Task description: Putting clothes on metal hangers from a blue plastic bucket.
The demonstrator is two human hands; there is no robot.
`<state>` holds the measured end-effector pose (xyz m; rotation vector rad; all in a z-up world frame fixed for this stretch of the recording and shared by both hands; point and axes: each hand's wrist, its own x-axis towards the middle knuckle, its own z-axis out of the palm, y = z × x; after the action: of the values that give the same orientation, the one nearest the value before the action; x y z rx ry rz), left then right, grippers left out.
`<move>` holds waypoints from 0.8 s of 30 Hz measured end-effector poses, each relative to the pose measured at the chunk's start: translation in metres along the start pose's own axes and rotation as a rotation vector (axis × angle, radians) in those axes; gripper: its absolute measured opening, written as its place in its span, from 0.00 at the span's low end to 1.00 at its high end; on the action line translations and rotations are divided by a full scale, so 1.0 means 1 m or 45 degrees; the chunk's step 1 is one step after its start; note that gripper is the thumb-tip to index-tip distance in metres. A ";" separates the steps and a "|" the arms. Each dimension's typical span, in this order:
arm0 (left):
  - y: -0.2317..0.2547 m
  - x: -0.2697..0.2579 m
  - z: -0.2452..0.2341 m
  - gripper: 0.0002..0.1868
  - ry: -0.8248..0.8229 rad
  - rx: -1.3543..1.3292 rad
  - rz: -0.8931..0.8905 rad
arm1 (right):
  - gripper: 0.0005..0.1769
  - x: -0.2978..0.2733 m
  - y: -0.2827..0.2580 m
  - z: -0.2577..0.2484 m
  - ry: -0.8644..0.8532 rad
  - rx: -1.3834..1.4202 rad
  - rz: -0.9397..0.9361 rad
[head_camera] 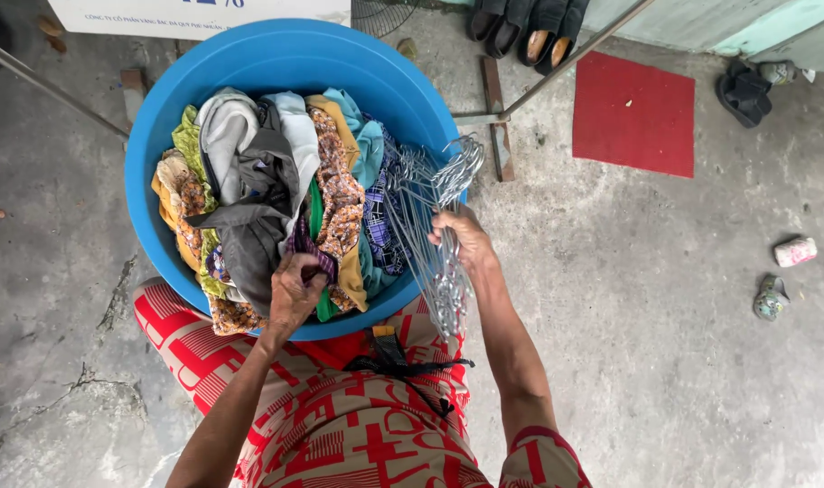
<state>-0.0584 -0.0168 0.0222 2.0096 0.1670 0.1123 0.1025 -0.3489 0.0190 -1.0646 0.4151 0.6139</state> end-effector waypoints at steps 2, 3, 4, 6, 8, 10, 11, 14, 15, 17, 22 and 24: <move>0.050 0.005 -0.003 0.16 0.178 0.156 0.245 | 0.26 -0.035 -0.023 0.016 -0.012 -0.099 -0.063; 0.050 0.010 0.007 0.16 0.169 0.155 0.245 | 0.26 -0.047 -0.028 0.017 -0.004 -0.094 -0.062; 0.051 0.015 0.017 0.17 0.125 0.192 0.361 | 0.28 -0.058 -0.033 0.019 -0.016 -0.083 -0.081; 0.032 0.024 0.056 0.18 0.083 0.226 0.473 | 0.30 -0.078 -0.043 0.020 -0.028 -0.076 -0.096; -0.011 0.036 0.113 0.23 -0.184 0.475 0.670 | 0.31 -0.092 -0.048 0.019 -0.035 -0.105 -0.146; -0.006 0.054 0.147 0.28 -0.372 0.734 0.736 | 0.33 -0.109 -0.055 0.025 0.055 -0.147 -0.158; -0.004 0.062 0.164 0.35 -0.562 0.989 0.794 | 0.34 -0.118 -0.058 0.028 0.146 -0.193 -0.169; 0.047 0.093 0.166 0.48 -1.072 1.238 0.656 | 0.37 -0.143 -0.065 0.029 0.210 -0.157 -0.202; 0.034 0.098 0.178 0.48 -1.076 1.233 0.661 | 0.37 -0.148 -0.065 0.026 0.218 -0.157 -0.203; 0.008 0.106 0.200 0.44 -1.197 1.450 0.525 | 0.38 -0.160 -0.063 0.022 0.198 -0.055 -0.235; -0.092 0.130 0.223 0.18 -1.216 1.599 0.527 | 0.33 -0.159 -0.053 0.008 0.211 -0.035 -0.162; -0.117 0.136 0.221 0.16 -1.193 1.594 0.563 | 0.31 -0.151 -0.050 0.009 0.146 -0.030 -0.125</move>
<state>0.1017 -0.1408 -0.1777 3.0274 -1.0459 -0.8458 0.0197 -0.3980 0.1462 -1.1393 0.4533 0.4726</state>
